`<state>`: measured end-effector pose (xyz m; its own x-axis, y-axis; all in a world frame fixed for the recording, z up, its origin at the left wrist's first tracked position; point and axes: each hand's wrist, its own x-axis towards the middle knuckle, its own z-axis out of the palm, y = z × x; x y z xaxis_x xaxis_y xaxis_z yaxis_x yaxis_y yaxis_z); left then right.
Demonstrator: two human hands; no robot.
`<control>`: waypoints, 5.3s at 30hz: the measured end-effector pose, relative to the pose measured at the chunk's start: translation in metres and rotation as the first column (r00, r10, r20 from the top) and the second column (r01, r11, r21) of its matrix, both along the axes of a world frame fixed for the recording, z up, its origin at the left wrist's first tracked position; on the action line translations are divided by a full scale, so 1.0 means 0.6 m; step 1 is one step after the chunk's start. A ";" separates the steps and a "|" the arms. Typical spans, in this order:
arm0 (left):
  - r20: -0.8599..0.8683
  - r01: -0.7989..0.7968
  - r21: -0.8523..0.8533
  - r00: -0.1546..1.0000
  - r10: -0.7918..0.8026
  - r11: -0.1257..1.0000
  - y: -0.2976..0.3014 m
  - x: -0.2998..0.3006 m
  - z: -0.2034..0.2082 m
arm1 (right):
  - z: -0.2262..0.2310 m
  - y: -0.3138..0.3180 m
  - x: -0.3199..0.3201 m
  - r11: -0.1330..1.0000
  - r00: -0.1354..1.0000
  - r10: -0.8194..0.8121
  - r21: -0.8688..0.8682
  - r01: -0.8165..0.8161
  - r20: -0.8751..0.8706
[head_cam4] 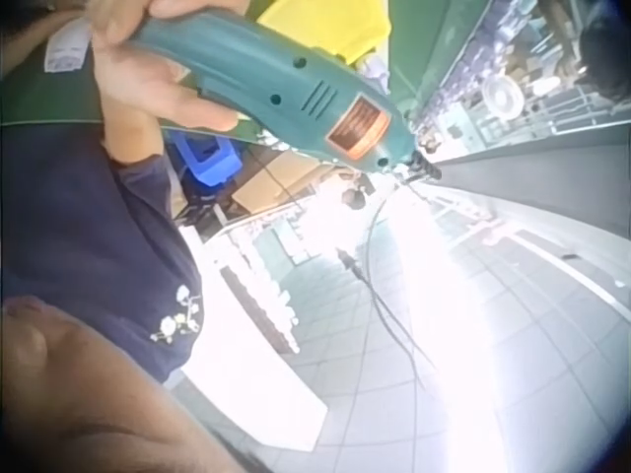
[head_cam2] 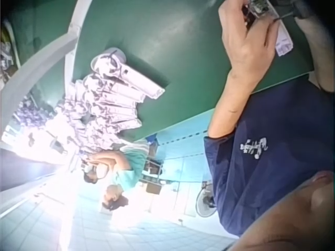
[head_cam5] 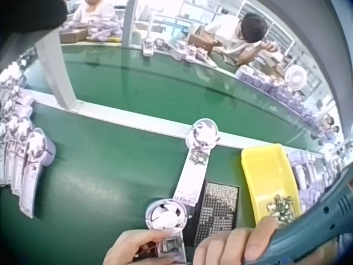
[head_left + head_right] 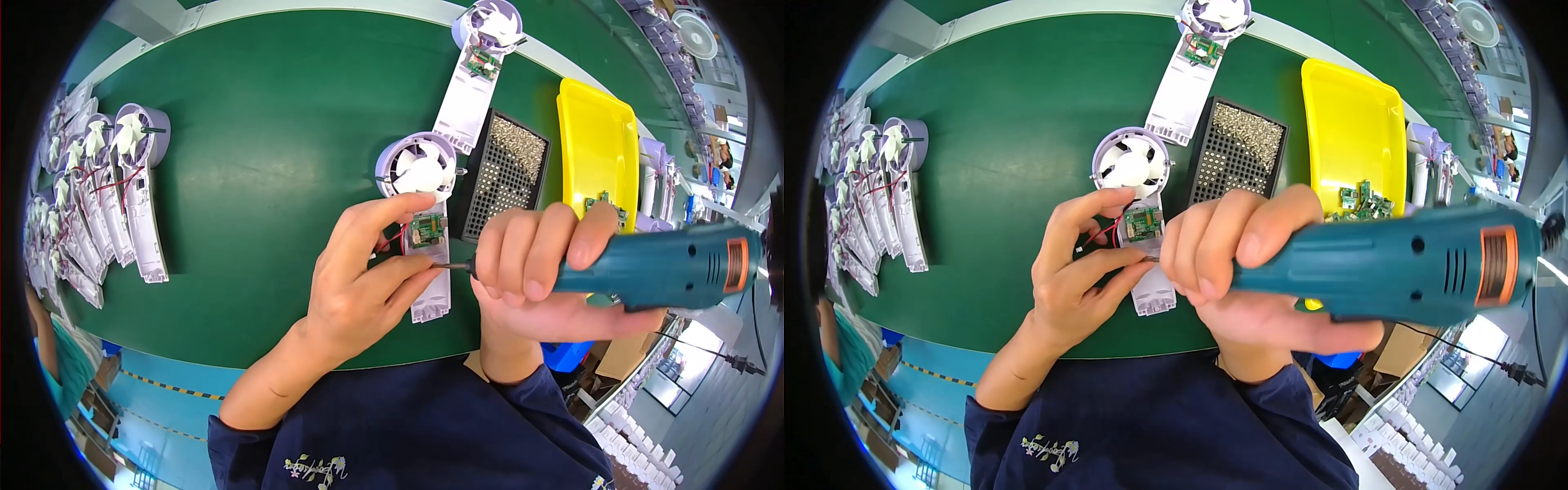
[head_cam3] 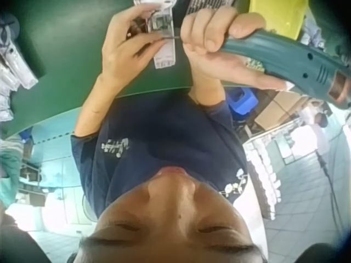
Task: The person assembles portable fans by placing circuit boards into the fan housings and screwing them in with an electric screwdriver.
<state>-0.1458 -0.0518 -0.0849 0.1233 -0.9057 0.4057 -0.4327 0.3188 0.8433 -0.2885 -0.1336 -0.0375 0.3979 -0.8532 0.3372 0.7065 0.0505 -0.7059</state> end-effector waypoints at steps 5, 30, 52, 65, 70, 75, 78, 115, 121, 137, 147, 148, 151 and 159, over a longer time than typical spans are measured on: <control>0.042 -0.055 0.012 0.998 0.054 0.998 -0.002 0.000 0.003 | -0.002 0.019 0.012 0.970 0.988 -0.155 -0.189 0.151 -0.010; -0.074 -0.098 0.154 0.991 0.111 0.983 0.006 -0.009 -0.001 | -0.028 0.017 0.016 0.883 0.974 -0.215 -0.440 0.162 -0.073; -0.128 -0.171 0.199 0.972 0.198 0.965 0.001 -0.019 0.006 | -0.029 0.108 -0.072 0.867 0.553 -0.170 0.142 0.477 -0.816; -0.297 -0.242 0.251 0.902 0.313 0.937 0.051 -0.021 0.033 | -0.024 0.132 -0.041 0.862 0.805 0.080 0.446 0.239 -0.587; -0.345 -0.277 0.227 0.874 0.343 0.934 0.061 -0.031 0.023 | -0.042 0.137 -0.049 0.845 0.838 0.145 0.507 0.172 -0.525; -0.319 -0.299 0.253 0.872 0.371 0.920 0.075 -0.037 0.018 | -0.062 0.151 -0.047 0.843 0.855 0.138 0.512 0.163 -0.499; -0.372 -0.272 0.253 0.858 0.353 0.928 0.067 -0.039 0.017 | -0.057 0.150 -0.053 0.847 0.852 0.153 0.511 0.148 -0.501; -0.276 -0.076 0.231 0.951 0.140 0.970 -0.213 0.124 -0.020 | 0.042 -0.066 -0.333 0.758 -0.361 -0.601 -0.652 0.026 -0.713; -0.341 -0.018 0.226 0.935 0.096 0.974 -0.267 0.119 -0.031 | 0.053 -0.112 -0.380 0.827 -0.319 -0.544 -0.560 -0.045 -0.776; -0.358 -0.202 0.043 0.911 0.203 0.979 -0.171 0.100 0.019 | 0.050 -0.134 -0.337 0.908 -0.329 -0.416 -0.372 -0.191 -0.848; -0.470 0.084 0.049 0.881 -0.051 0.995 -0.018 -0.011 0.059 | 0.091 -0.061 -0.269 0.926 0.074 -0.378 -0.378 0.004 -0.923; -0.557 0.201 0.081 0.821 -0.123 0.976 -0.004 -0.036 0.067 | 0.103 -0.042 -0.245 0.953 0.192 -0.299 -0.302 0.019 -0.935; -0.732 0.432 0.082 0.637 -0.240 0.898 0.015 -0.086 0.095 | 0.109 0.018 -0.181 0.984 0.426 -0.178 -0.149 0.101 -0.887; -0.739 0.355 0.028 0.637 -0.220 0.935 0.071 -0.035 0.061 | 0.060 0.101 -0.092 0.997 0.744 0.011 0.061 0.040 -0.668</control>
<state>-0.1668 -0.0095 -0.0482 0.0352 -0.9870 0.1569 0.4150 0.1572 0.8961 -0.3440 -0.0731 -0.0013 0.4870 -0.8708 -0.0674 0.0570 0.1087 -0.9924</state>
